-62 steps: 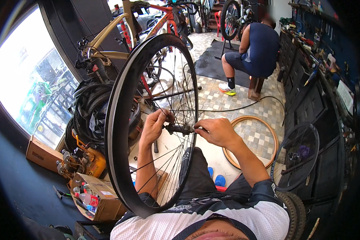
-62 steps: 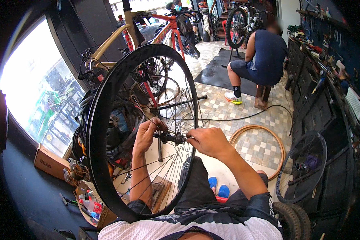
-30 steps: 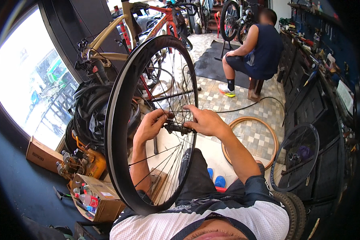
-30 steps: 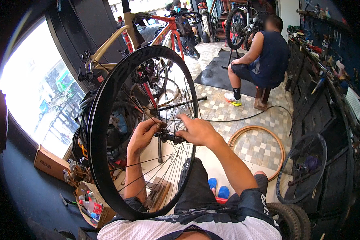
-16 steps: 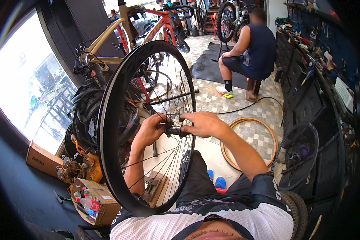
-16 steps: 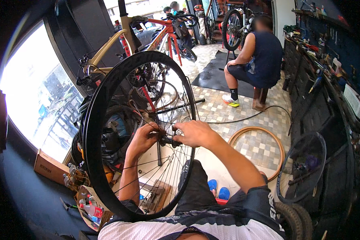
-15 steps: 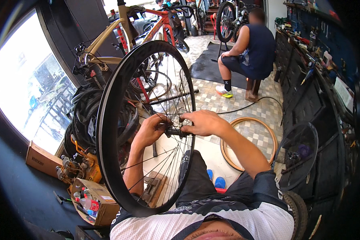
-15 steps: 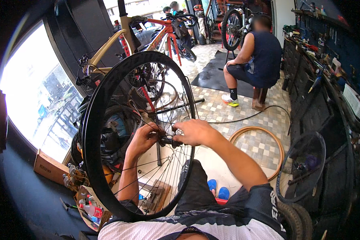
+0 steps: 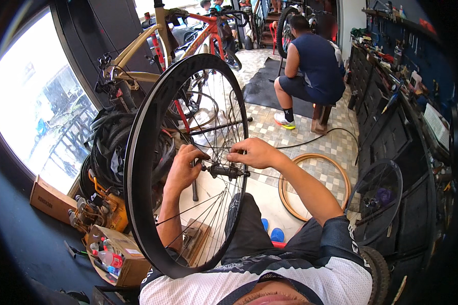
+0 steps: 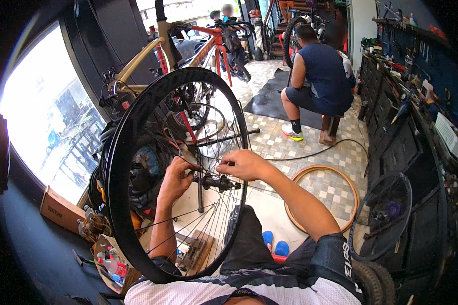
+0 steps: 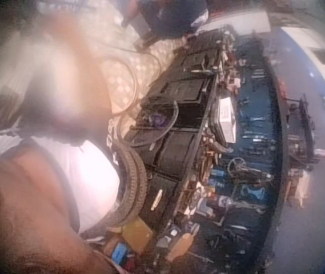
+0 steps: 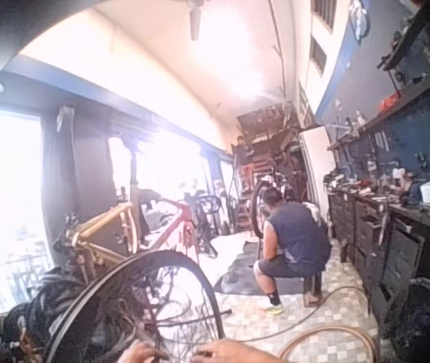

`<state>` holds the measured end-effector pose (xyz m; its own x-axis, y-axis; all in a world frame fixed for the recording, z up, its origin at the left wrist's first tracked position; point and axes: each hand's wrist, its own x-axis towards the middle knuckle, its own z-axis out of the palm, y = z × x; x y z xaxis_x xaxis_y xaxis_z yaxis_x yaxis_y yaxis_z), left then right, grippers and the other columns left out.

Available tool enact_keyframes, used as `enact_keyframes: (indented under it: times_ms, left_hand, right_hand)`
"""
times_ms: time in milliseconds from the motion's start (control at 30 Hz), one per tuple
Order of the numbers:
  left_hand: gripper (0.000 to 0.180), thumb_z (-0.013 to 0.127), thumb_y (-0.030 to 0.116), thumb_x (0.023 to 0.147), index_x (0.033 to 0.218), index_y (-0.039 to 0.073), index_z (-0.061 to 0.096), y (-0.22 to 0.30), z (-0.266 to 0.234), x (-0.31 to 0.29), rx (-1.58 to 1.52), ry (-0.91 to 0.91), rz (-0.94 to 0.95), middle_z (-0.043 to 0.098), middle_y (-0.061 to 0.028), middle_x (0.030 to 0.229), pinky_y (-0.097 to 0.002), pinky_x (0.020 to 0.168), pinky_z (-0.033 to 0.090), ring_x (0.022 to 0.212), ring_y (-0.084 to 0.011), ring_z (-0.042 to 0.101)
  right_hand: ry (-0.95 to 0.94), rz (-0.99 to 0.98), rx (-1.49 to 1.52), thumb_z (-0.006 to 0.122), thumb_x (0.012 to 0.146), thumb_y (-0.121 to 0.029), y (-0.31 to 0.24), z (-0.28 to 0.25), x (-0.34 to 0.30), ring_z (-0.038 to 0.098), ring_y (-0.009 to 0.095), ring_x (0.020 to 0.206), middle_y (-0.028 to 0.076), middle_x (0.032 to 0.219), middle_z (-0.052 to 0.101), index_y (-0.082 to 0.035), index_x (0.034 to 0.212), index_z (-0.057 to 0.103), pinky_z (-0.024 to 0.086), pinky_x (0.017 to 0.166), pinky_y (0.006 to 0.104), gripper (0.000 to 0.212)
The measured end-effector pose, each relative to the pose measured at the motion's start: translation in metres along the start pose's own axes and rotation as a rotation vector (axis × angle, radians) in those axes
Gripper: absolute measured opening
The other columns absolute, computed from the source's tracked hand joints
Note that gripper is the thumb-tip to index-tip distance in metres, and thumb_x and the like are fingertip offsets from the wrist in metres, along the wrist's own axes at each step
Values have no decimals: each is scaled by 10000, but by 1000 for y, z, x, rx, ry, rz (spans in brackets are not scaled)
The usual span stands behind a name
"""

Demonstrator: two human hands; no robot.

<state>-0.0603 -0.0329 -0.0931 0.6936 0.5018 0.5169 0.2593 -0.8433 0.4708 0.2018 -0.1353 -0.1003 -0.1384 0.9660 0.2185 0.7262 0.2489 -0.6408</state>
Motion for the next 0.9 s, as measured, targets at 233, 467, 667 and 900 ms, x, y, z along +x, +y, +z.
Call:
enact_keyframes:
  times_ms: [233,467,667,900]
  left_hand:
    - [195,794,4,821,1007,62,804,-22,-14,0,48,-2,21,715,-67,982,-409,924,500,1039,-286,609]
    - [185,781,16,852,1034,29,752,-57,-30,10,57,99,-18,697,-103,1038,-395,964,503,1087,-306,619]
    - [163,677,-12,928,1088,8,701,-113,-53,7,-110,115,-157,704,-87,1042,-329,921,533,976,-201,698]
    - [116,698,80,995,1105,47,707,-223,-76,-18,-61,382,-186,709,-29,1022,-322,895,526,952,-162,672]
  right_hand:
    - [-41,19,66,689,1002,-501,-3,-7,-3,725,349,913,186,979,766,-78,1099,796,552,846,434,447]
    - [-18,14,124,707,994,-486,5,-4,-9,707,307,883,163,933,752,-59,1067,790,548,839,414,441]
    - [59,14,152,722,986,-454,8,0,-17,709,278,852,151,906,754,-48,1026,776,550,819,392,411]
    - [179,47,262,755,973,-377,1,16,-24,713,243,868,135,914,758,-24,1026,770,552,826,377,357]
